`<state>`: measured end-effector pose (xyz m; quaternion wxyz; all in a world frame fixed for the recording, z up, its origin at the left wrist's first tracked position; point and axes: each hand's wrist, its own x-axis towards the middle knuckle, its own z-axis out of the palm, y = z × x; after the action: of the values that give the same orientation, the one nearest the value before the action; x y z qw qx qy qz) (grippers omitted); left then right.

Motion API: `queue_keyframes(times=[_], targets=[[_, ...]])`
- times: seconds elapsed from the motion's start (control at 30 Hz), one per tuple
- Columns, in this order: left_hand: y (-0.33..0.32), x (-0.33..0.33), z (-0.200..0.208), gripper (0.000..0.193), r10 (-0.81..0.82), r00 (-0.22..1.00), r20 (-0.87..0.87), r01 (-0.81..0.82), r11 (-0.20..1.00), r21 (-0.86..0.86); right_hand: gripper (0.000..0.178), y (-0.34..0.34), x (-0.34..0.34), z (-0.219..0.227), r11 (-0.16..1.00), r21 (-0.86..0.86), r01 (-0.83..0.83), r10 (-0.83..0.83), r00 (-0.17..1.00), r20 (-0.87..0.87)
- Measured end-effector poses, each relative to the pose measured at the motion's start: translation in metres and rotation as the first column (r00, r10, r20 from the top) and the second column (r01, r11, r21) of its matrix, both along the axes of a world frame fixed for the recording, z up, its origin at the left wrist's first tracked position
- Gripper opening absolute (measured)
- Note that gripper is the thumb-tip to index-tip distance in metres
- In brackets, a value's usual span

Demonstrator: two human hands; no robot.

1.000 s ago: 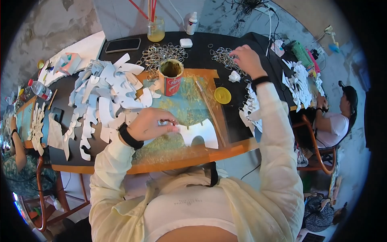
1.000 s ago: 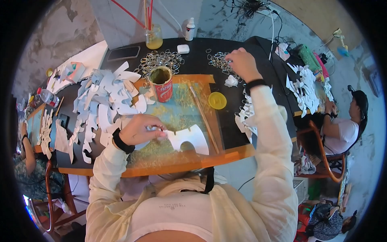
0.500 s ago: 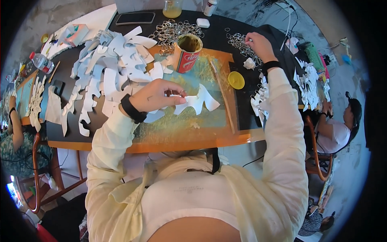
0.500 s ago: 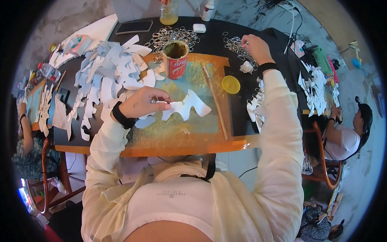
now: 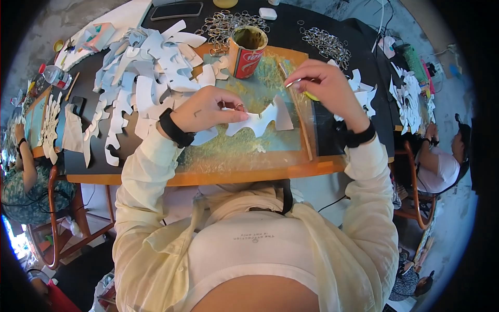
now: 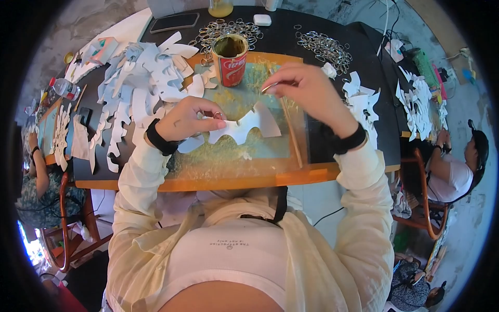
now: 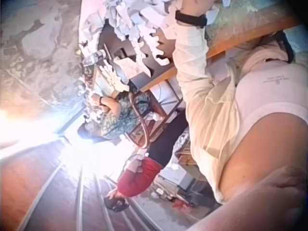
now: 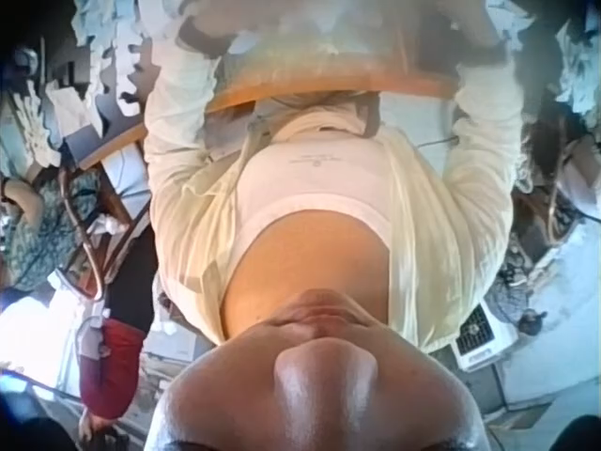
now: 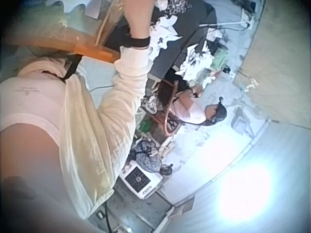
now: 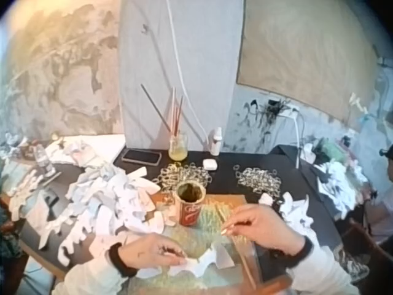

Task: Gluing together shoe upper components using a brush and liquid adhesive.

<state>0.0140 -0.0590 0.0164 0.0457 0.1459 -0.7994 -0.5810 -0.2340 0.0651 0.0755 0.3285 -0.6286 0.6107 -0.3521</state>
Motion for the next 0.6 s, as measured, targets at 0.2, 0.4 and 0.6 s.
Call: queue_keyframes(times=[0.2,0.4,0.6], targets=[[0.001,-0.002,-0.007,0.022,0.076,0.983,-0.169,-0.085,0.995,-0.046,0.016,0.009,0.037,0.011,1.000,-0.014,-0.001,0.002,1.000,0.023],[0.000,-0.003,-0.005,0.021,0.132,0.978,-0.161,-0.125,0.991,0.054,0.020,0.010,0.044,-0.005,0.994,-0.060,0.094,-0.083,0.982,0.170],[-0.001,0.000,-0.002,0.019,0.114,0.983,-0.145,-0.113,0.994,0.013,0.009,0.001,0.049,-0.010,0.981,-0.181,0.063,-0.065,0.998,-0.005]])
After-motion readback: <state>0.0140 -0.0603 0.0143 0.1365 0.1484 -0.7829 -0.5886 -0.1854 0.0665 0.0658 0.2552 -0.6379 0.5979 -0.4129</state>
